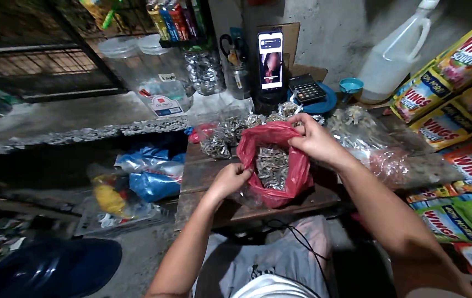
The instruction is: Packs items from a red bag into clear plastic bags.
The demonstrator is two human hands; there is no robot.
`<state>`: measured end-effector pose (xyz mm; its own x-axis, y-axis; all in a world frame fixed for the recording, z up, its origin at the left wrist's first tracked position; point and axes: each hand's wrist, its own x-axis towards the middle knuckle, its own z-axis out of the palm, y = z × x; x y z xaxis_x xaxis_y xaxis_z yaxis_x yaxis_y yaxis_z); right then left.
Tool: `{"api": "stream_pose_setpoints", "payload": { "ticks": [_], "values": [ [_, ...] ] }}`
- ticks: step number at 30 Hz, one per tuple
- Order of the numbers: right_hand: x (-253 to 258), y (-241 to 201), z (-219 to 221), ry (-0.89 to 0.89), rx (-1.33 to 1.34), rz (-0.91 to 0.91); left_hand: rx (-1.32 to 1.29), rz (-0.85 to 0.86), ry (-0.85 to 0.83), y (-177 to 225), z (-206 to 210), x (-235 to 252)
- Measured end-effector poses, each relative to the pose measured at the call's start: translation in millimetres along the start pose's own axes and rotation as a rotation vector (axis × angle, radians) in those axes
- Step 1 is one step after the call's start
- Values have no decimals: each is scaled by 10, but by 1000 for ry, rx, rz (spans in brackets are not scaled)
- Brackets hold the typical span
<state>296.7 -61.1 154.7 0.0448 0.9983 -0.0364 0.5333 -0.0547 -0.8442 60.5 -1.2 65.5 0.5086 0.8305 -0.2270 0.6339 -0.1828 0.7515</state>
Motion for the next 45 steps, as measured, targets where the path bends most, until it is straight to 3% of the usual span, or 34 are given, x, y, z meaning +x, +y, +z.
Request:
{"api": "stream_pose_setpoints", "payload": {
  "ticks": [3, 9, 15, 19, 24, 26, 30, 35, 38, 45],
  "values": [
    [-2, 25, 6, -8, -62, -12, -22, -14, 19, -39, 0, -21],
    [-23, 705, -252, 126, -141, 205, -73, 112, 128, 176, -75, -113],
    [-116, 810, -327, 173, -139, 211, -101, 132, 102, 51, 38, -47],
    [-196, 563, -247, 246, -347, 35, -218, 157, 151, -32, 37, -169],
    [-205, 275, -21, 480, -511, -427, -303, 182, 228, -155, -38, -246],
    [-172, 214, 111, 332, -552, -464, -346, 189, 262, -209, -53, -255],
    [25, 188, 322, -314, -679, -51, -443, 242, 260, -229, -95, -355],
    [180, 393, 441, -459, -752, 89, -572, 412, 328, -328, -122, -419],
    [133, 354, 379, -364, -683, 13, -638, 419, 474, -441, -86, -286],
    [267, 139, 142, 149, -310, -450, -642, 357, 619, -736, 285, 184]
  ]
}}
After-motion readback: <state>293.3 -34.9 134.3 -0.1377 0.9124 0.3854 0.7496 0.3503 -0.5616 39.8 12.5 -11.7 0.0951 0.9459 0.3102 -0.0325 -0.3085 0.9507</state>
